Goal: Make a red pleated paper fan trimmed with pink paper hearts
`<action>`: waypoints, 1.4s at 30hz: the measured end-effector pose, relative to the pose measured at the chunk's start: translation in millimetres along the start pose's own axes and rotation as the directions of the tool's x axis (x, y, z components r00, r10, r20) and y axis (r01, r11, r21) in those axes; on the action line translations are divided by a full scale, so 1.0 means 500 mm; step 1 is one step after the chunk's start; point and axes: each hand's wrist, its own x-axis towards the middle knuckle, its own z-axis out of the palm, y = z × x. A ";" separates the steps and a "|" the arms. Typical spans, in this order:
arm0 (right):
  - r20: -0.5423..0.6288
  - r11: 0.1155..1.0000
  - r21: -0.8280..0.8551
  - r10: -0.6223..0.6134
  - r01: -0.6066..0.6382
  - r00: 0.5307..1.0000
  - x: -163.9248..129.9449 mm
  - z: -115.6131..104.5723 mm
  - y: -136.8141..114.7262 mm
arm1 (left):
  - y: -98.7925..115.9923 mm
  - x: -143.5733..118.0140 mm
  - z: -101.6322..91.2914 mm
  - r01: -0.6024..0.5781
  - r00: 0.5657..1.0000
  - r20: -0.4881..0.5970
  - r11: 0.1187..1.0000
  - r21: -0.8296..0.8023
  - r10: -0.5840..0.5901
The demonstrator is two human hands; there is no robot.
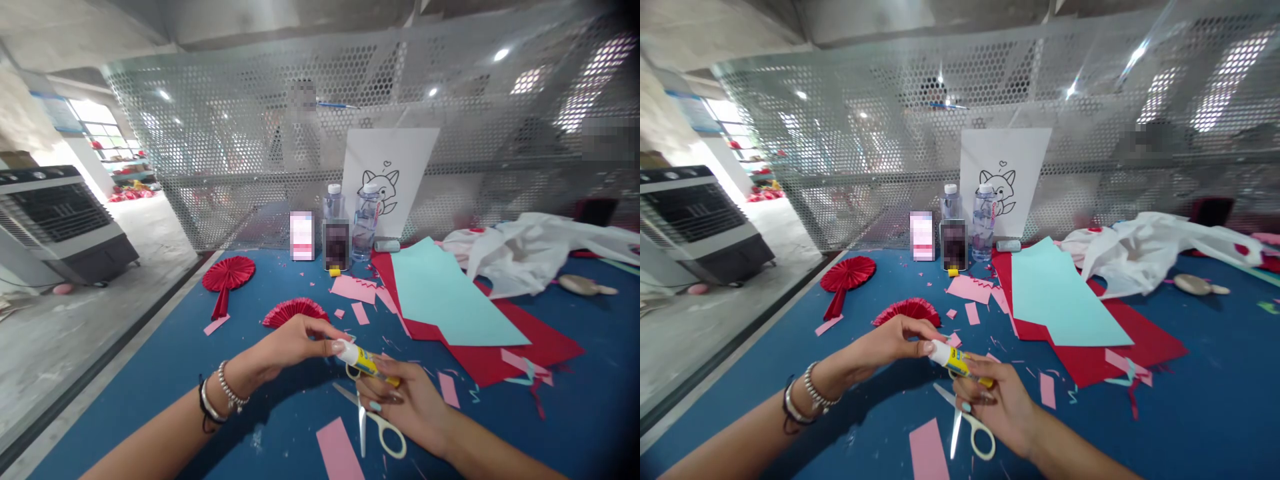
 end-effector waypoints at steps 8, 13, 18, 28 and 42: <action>-0.013 1.000 -0.008 0.000 -0.001 1.000 -0.003 0.002 -0.002 | -0.009 0.004 0.000 -0.002 1.000 -0.017 1.000 -0.022 0.002; -0.026 1.000 -0.006 0.014 -0.014 1.000 -0.002 0.005 -0.003 | -0.011 0.005 0.001 0.006 1.000 -0.017 0.996 -0.087 -0.007; -0.019 1.000 -0.013 0.012 -0.012 1.000 -0.001 0.005 -0.002 | -0.008 0.004 0.000 0.061 0.998 -0.026 0.997 -0.052 -0.062; -0.062 0.993 -0.117 -0.014 0.006 0.998 -0.001 0.009 -0.001 | -0.005 0.006 0.000 0.142 0.984 -0.083 0.976 -0.165 -0.157; -0.073 0.856 -0.402 -0.384 0.325 0.920 -0.017 0.040 -0.087 | -0.039 0.025 -0.012 0.167 0.983 0.051 0.755 -0.634 -0.175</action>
